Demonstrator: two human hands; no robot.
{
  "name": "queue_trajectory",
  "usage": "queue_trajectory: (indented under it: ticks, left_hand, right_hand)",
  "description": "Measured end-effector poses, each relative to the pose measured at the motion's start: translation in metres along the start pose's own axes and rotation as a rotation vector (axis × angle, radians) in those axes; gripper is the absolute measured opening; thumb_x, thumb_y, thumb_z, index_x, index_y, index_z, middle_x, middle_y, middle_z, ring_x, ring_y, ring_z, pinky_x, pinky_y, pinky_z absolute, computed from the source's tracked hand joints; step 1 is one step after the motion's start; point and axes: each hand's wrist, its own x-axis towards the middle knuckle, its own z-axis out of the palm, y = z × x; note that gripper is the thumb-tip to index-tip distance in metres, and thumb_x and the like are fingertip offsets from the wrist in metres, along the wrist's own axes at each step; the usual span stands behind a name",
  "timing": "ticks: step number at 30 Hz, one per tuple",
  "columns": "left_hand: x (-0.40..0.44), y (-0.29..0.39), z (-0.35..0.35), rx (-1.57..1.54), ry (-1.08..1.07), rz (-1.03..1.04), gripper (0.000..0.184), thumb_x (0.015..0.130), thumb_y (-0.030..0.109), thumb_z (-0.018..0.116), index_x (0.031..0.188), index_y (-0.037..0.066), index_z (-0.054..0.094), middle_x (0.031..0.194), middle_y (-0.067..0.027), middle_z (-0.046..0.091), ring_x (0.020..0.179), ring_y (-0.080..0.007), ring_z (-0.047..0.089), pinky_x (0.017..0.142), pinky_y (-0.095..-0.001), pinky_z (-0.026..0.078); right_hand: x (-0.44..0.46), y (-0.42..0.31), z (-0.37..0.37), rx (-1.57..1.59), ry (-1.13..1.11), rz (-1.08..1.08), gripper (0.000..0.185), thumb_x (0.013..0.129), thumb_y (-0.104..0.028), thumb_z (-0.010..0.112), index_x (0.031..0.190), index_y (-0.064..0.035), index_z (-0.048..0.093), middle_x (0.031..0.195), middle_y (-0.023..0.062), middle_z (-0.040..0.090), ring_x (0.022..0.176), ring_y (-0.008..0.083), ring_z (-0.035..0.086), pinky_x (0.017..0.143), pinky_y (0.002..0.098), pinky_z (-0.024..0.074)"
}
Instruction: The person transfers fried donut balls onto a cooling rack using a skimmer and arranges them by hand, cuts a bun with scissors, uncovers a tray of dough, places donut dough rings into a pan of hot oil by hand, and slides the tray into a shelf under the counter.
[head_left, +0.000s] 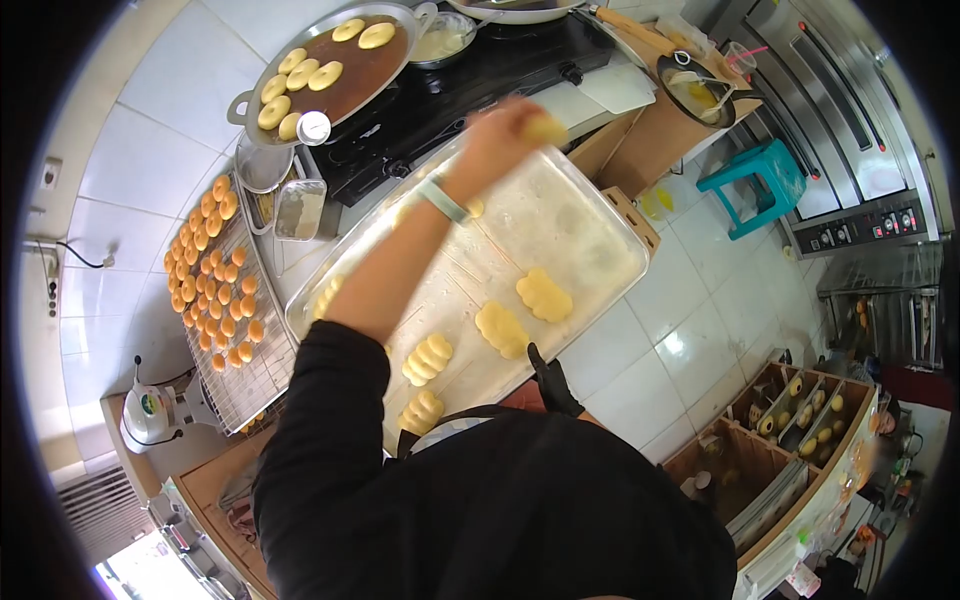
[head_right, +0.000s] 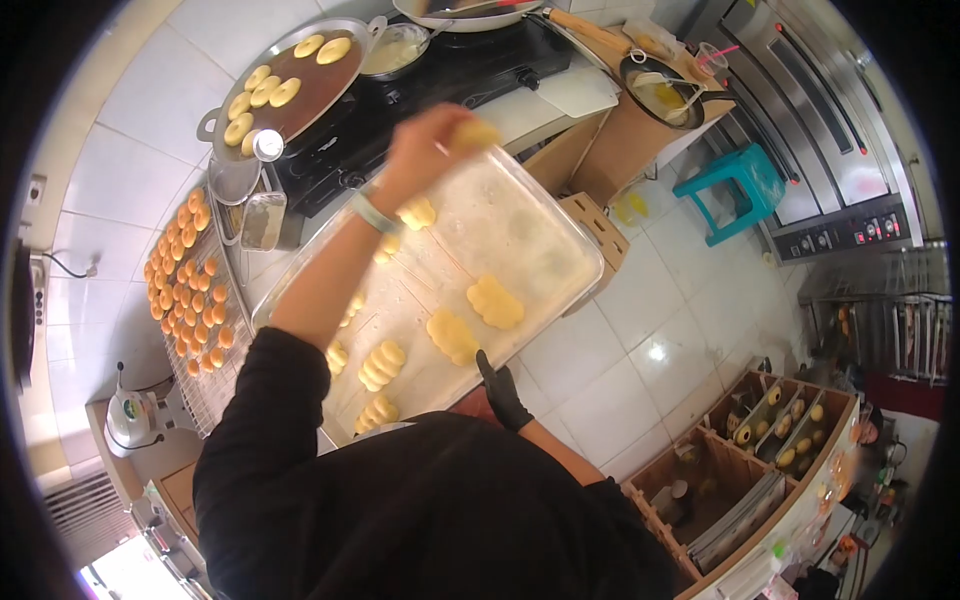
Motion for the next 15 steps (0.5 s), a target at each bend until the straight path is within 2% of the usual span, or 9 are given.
queue_trajectory:
  ticks: [1, 2, 4, 6, 7, 9, 12, 15]
  left_hand:
    - [0.017, -0.006, -0.029, -0.026, 0.098, 0.009, 0.029, 0.067, 0.017, 0.066, 0.093, 0.006, 0.058, 0.080, -0.0107, 0.062, 0.072, -0.0194, 0.062, 0.064, -0.0289, 0.048]
    - [0.027, -0.005, -0.063, 0.226, 0.161, 0.082, 0.029, 0.066, 0.015, 0.064, 0.093, 0.005, 0.058, 0.080, -0.0126, 0.062, 0.072, -0.0231, 0.062, 0.064, -0.0301, 0.049]
    - [0.053, -0.056, -0.107, 0.313, 0.276, 0.015, 0.026, 0.066, 0.012, 0.062, 0.091, 0.005, 0.059, 0.080, -0.0148, 0.061, 0.074, -0.0271, 0.061, 0.066, -0.0314, 0.048]
    - [0.059, -0.068, -0.139, 0.532, 0.276, 0.004, 0.024, 0.067, 0.008, 0.058, 0.090, 0.005, 0.059, 0.081, -0.0158, 0.061, 0.078, -0.0306, 0.058, 0.070, -0.0340, 0.047]
    - [0.061, -0.084, -0.151, 0.588, 0.207, -0.032, 0.023, 0.067, 0.007, 0.057, 0.090, 0.005, 0.059, 0.082, -0.0159, 0.060, 0.079, -0.0308, 0.058, 0.072, -0.0347, 0.046]
    - [0.061, -0.112, -0.163, 0.693, 0.065, -0.105, 0.023, 0.067, 0.006, 0.055, 0.089, 0.005, 0.059, 0.083, -0.0160, 0.060, 0.082, -0.0313, 0.056, 0.075, -0.0362, 0.044]
    - [0.058, -0.128, -0.171, 0.743, -0.026, -0.155, 0.023, 0.067, 0.003, 0.052, 0.089, 0.004, 0.059, 0.086, -0.0161, 0.059, 0.084, -0.0310, 0.056, 0.076, -0.0371, 0.043]
    - [0.054, -0.132, -0.186, 0.723, 0.109, -0.106, 0.024, 0.067, 0.005, 0.054, 0.090, 0.004, 0.059, 0.088, -0.0156, 0.059, 0.082, -0.0303, 0.057, 0.075, -0.0363, 0.043]
  right_hand:
    - [0.002, 0.003, -0.004, -0.023, -0.024, 0.006, 0.048, 0.085, -0.037, 0.045, 0.109, 0.0052, 0.048, 0.101, 0.0116, 0.055, 0.093, 0.0173, 0.049, 0.079, 0.0279, 0.0378]
    - [0.003, 0.004, -0.005, -0.046, -0.048, 0.012, 0.049, 0.085, -0.037, 0.045, 0.110, 0.0051, 0.047, 0.102, 0.0110, 0.055, 0.093, 0.0169, 0.049, 0.079, 0.0278, 0.0378]
    - [-0.003, -0.007, 0.001, 0.046, -0.023, -0.002, 0.048, 0.085, -0.037, 0.046, 0.110, 0.0050, 0.047, 0.102, 0.0105, 0.055, 0.092, 0.0162, 0.048, 0.078, 0.0275, 0.0381]
    - [-0.005, -0.011, 0.001, 0.079, -0.024, 0.014, 0.048, 0.086, -0.037, 0.046, 0.110, 0.0050, 0.047, 0.103, 0.0104, 0.054, 0.093, 0.0158, 0.048, 0.078, 0.0272, 0.0381]
    - [-0.004, -0.010, 0.000, 0.069, -0.035, 0.034, 0.049, 0.086, -0.037, 0.046, 0.110, 0.0051, 0.047, 0.103, 0.0104, 0.054, 0.093, 0.0158, 0.048, 0.078, 0.0271, 0.0380]
    - [-0.003, -0.007, -0.001, 0.053, -0.042, 0.049, 0.049, 0.085, -0.037, 0.046, 0.110, 0.0052, 0.047, 0.103, 0.0106, 0.054, 0.093, 0.0158, 0.048, 0.078, 0.0272, 0.0379]
    - [-0.004, -0.012, 0.002, 0.070, -0.026, 0.024, 0.050, 0.085, -0.038, 0.045, 0.111, 0.0053, 0.047, 0.104, 0.0108, 0.054, 0.095, 0.0159, 0.047, 0.079, 0.0276, 0.0376]
    - [-0.012, -0.026, 0.004, 0.094, -0.024, 0.005, 0.051, 0.085, -0.038, 0.045, 0.111, 0.0055, 0.046, 0.106, 0.0113, 0.053, 0.097, 0.0162, 0.046, 0.080, 0.0278, 0.0368]
